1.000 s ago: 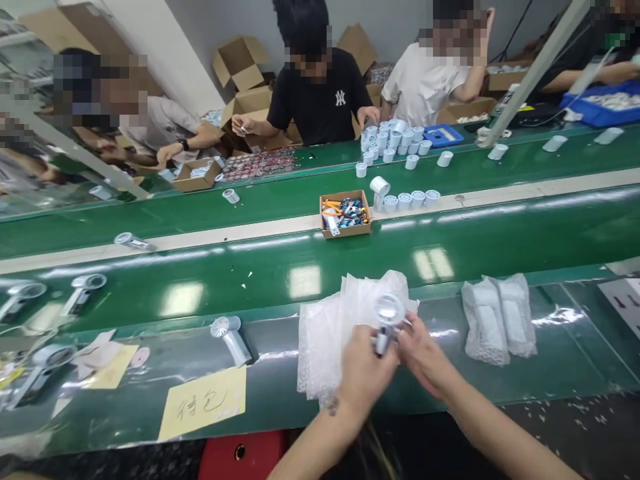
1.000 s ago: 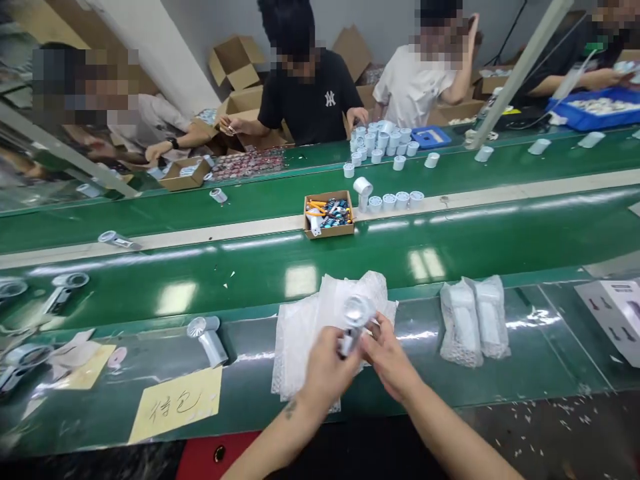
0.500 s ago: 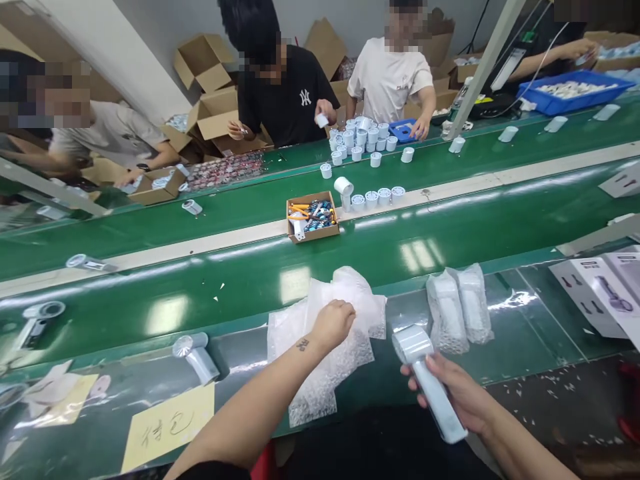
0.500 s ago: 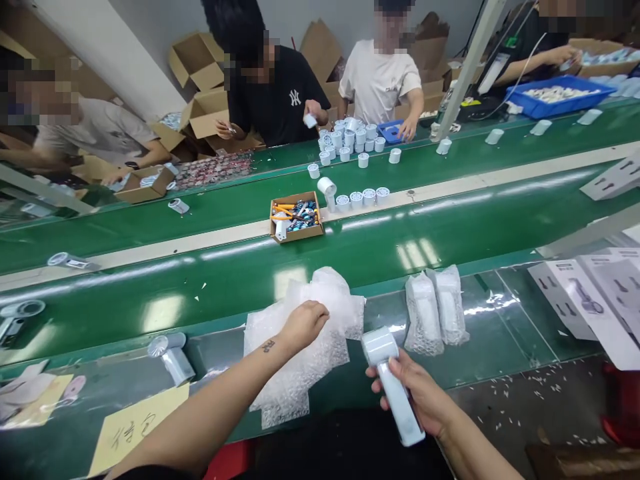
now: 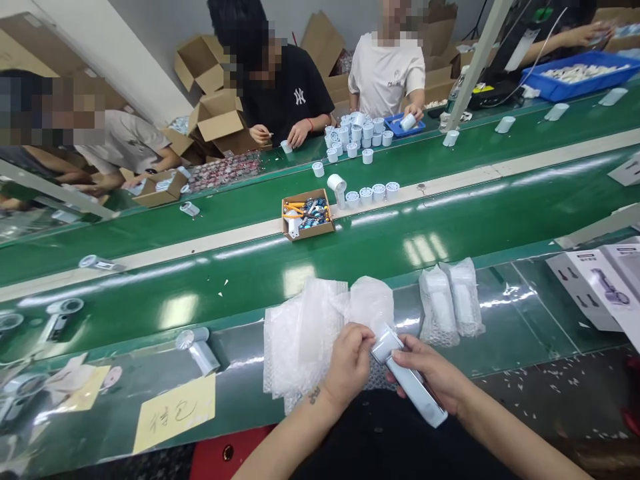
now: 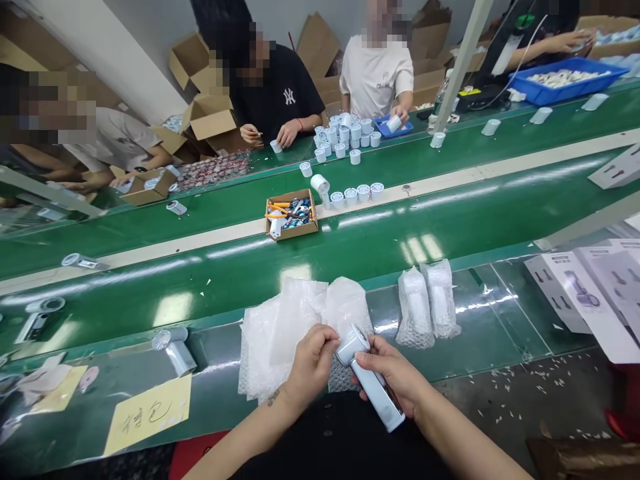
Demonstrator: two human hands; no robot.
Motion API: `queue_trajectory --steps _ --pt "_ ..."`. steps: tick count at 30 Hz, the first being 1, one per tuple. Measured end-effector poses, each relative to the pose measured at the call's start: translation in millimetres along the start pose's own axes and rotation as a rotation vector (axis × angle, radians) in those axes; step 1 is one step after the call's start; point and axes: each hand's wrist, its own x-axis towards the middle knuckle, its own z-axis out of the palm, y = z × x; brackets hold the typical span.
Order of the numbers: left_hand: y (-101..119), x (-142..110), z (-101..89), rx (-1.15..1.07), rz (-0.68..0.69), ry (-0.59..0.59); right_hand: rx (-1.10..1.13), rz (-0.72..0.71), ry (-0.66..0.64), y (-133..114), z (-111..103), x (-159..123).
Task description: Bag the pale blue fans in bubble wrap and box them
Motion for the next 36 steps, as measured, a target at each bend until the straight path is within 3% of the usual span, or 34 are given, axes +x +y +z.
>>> queue_trajectory --steps 2,3,6,8,10,13,15,19,22,24,26,29,31,32,34,36 --pt "3.1 -2.5 0.9 0.062 0.125 -0.028 -0.034 0.015 0.005 -0.7 4.7 -3.9" --pt "3.9 -1.4 1.9 0.061 0.115 -0.021 -0.052 0.012 0.016 -2.0 7.1 -5.8" --pt "5.6 5.1 5.9 -0.024 -0.124 0.078 -0.081 -0.032 0.07 -5.9 12.1 -10.6" --pt "7.2 4.7 7.5 -0.034 -0.173 0.099 -0.067 -0.045 0.076 -5.5 12.1 -12.7" --pt "7.6 -2.9 6.7 0.066 0.037 0.013 -0.048 -0.024 0.059 -2.3 9.7 -13.5" --pt "0.6 -20.7 3.1 0.261 0.44 -0.228 -0.026 -0.021 0.111 3.8 6.0 -12.0" --pt "-7.9 -29.4 2.2 0.314 0.486 -0.303 0.009 -0.081 0.161 6.8 5.6 -9.6" --pt "-13.1 -31.6 9.0 0.271 0.222 -0.177 0.13 -0.091 0.254 14.9 10.1 -3.4" --pt "1.6 -27.0 16.2 0.144 0.084 -0.337 0.138 -0.082 0.319 24.3 12.0 -4.5" --pt "14.3 -23.8 16.7 0.001 -0.124 -0.381 -0.022 -0.098 0.356 26.2 7.8 -15.7" --pt "25.8 -21.5 11.7 -0.173 -0.378 -0.358 -0.339 -0.163 0.354 20.9 -3.3 -38.4" --pt "42.4 -19.8 -2.0 -0.362 -0.513 -0.407 -0.742 -0.225 0.114 3.4 -29.3 -83.7" --pt "55.4 -18.4 -7.3 -0.413 -0.449 -0.463 -0.696 -0.088 -0.025 -6.7 -44.4 -105.0" --pt "62.5 -17.4 -6.5 -0.422 -0.384 -0.514 -0.577 0.003 -0.011 -9.5 -48.4 -108.7" --pt "77.0 -15.5 4.1 -0.415 -0.195 -0.684 -0.286 0.11 0.108 -10.3 -47.1 -100.7" --pt "89.3 -14.4 22.4 -0.361 0.011 -0.861 -0.131 0.074 0.227 -7.3 -36.1 -79.0"
